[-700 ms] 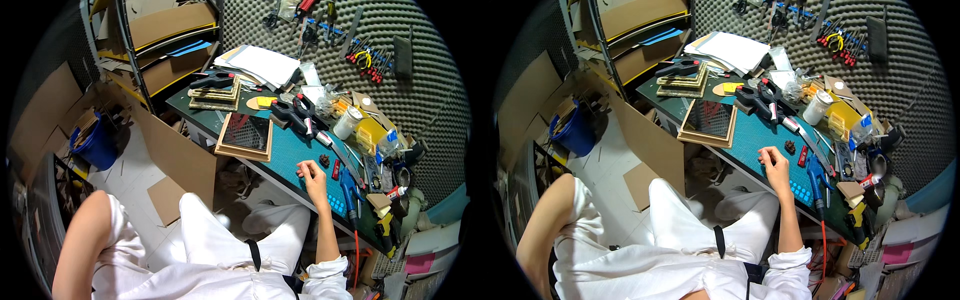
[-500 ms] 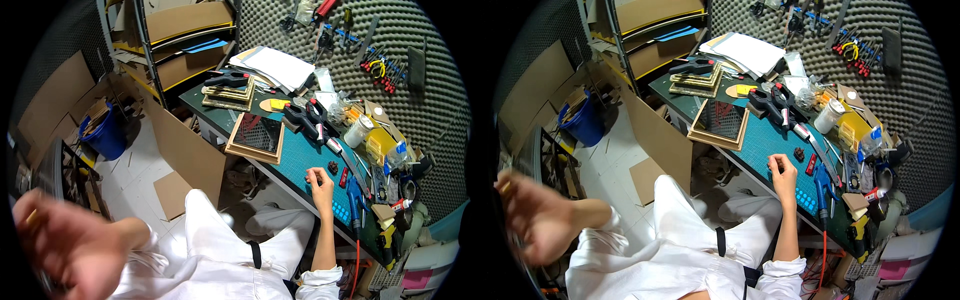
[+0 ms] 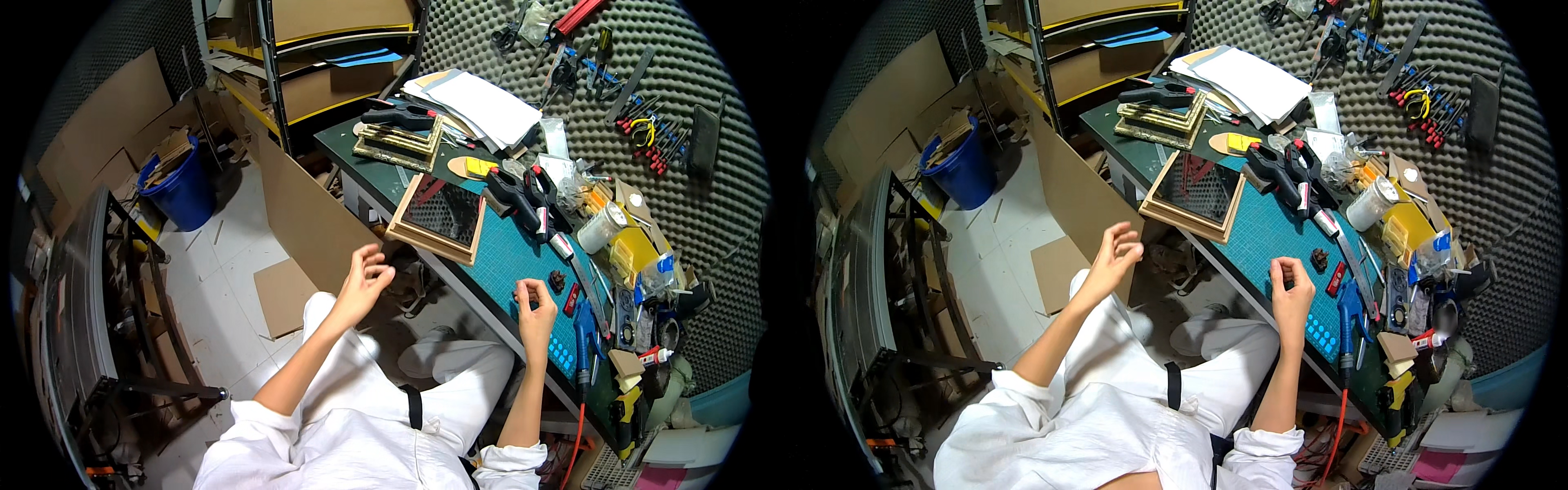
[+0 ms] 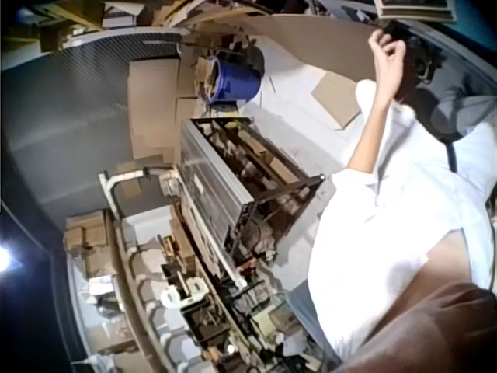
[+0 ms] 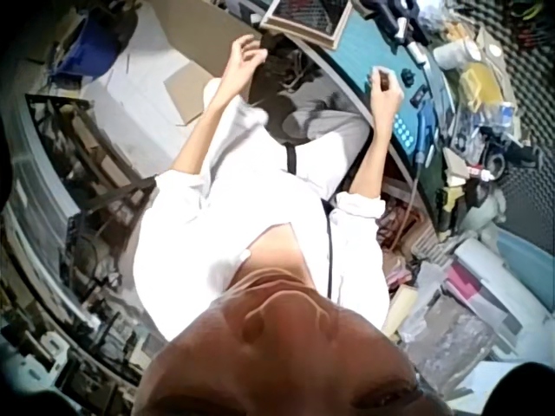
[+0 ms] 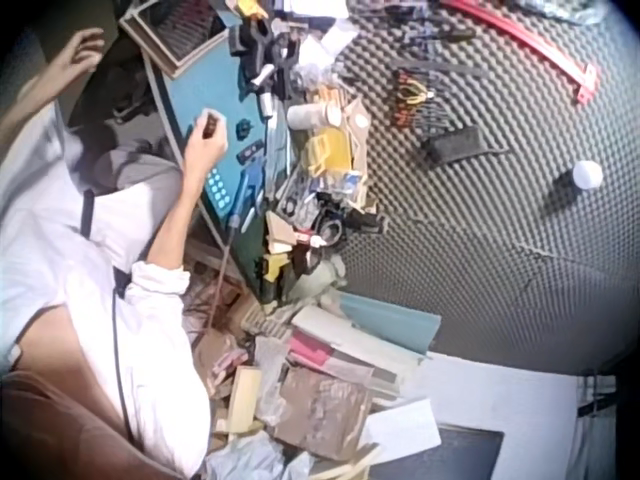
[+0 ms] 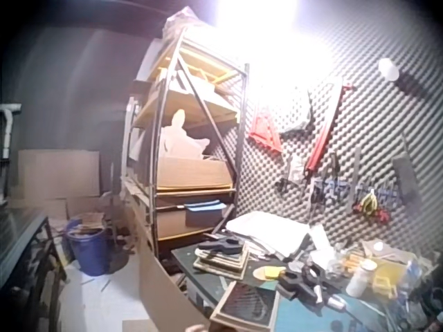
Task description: The person assembles a small wooden picture frame, cuts a piece of cardboard on a table saw, and places two small figurines on the cardboard. They then use a pen to draw around the figurines on the cardboard.
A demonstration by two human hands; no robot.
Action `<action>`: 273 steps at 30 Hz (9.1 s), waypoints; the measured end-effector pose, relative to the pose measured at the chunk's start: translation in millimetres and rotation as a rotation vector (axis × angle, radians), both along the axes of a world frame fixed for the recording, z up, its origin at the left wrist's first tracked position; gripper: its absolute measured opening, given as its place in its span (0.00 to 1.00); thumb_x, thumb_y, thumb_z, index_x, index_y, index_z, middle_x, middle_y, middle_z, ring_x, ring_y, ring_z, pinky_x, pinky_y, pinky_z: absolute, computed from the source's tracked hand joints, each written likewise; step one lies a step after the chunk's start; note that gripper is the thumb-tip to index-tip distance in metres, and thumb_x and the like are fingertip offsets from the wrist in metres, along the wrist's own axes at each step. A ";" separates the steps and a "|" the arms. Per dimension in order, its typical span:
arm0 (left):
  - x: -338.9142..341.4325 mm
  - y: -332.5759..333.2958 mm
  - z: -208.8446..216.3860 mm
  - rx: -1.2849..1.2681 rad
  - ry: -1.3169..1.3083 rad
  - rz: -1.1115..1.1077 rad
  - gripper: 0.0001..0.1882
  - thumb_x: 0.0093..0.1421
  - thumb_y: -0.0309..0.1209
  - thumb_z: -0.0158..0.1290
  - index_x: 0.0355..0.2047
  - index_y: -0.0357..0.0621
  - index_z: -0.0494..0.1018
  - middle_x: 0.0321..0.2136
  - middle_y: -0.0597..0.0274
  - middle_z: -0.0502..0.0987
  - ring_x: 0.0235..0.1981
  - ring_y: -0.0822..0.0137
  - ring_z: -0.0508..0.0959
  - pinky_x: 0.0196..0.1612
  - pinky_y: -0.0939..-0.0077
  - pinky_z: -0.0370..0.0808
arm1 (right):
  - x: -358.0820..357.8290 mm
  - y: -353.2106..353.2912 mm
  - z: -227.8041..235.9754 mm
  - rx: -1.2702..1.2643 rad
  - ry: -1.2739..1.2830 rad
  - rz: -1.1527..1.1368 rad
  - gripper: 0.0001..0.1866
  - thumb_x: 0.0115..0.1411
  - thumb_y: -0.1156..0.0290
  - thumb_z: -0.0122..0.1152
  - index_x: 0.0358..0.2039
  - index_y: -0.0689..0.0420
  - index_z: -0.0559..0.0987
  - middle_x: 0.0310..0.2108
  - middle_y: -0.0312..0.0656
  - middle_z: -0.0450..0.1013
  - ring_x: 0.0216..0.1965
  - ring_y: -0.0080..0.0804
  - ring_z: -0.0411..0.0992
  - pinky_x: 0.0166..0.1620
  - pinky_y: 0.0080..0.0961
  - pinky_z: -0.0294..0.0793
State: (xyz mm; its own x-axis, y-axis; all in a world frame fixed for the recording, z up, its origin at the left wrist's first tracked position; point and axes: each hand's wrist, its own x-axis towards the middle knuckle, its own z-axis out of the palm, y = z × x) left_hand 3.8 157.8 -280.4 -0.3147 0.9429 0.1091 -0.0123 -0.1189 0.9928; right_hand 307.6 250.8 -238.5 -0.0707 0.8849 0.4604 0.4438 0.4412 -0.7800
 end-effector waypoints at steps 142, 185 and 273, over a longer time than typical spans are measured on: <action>-11.2 73.7 -6.0 0.142 -0.397 -0.264 0.32 0.68 0.33 0.46 0.67 0.37 0.47 0.53 0.56 0.70 0.52 0.65 0.74 0.58 0.69 0.72 | -73.9 34.5 -11.7 0.046 0.076 0.058 0.22 0.55 0.82 0.48 0.51 0.61 0.75 0.48 0.50 0.75 0.51 0.41 0.74 0.55 0.32 0.70; 1.6 53.5 -25.4 0.158 -0.375 -0.223 0.39 0.63 0.28 0.53 0.68 0.44 0.42 0.51 0.47 0.71 0.46 0.61 0.78 0.49 0.66 0.77 | -73.0 25.2 -7.0 0.126 -0.326 0.116 0.28 0.52 0.71 0.64 0.56 0.60 0.72 0.50 0.47 0.71 0.52 0.45 0.67 0.57 0.36 0.66; -72.7 -38.5 -164.0 0.064 -1.144 0.034 0.12 0.57 0.25 0.52 0.42 0.42 0.69 0.31 0.63 0.72 0.32 0.71 0.72 0.41 0.76 0.72 | -77.3 14.3 3.5 0.097 -0.115 -0.059 0.15 0.54 0.83 0.48 0.42 0.64 0.74 0.39 0.48 0.74 0.45 0.44 0.71 0.49 0.38 0.70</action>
State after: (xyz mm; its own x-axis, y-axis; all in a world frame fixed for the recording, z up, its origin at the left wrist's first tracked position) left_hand -68.9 119.3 -444.4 -0.2859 0.9350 -0.2099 -0.8999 -0.1867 0.3940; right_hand 230.3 265.1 -235.0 -0.0768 0.8411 0.5354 0.5548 0.4822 -0.6779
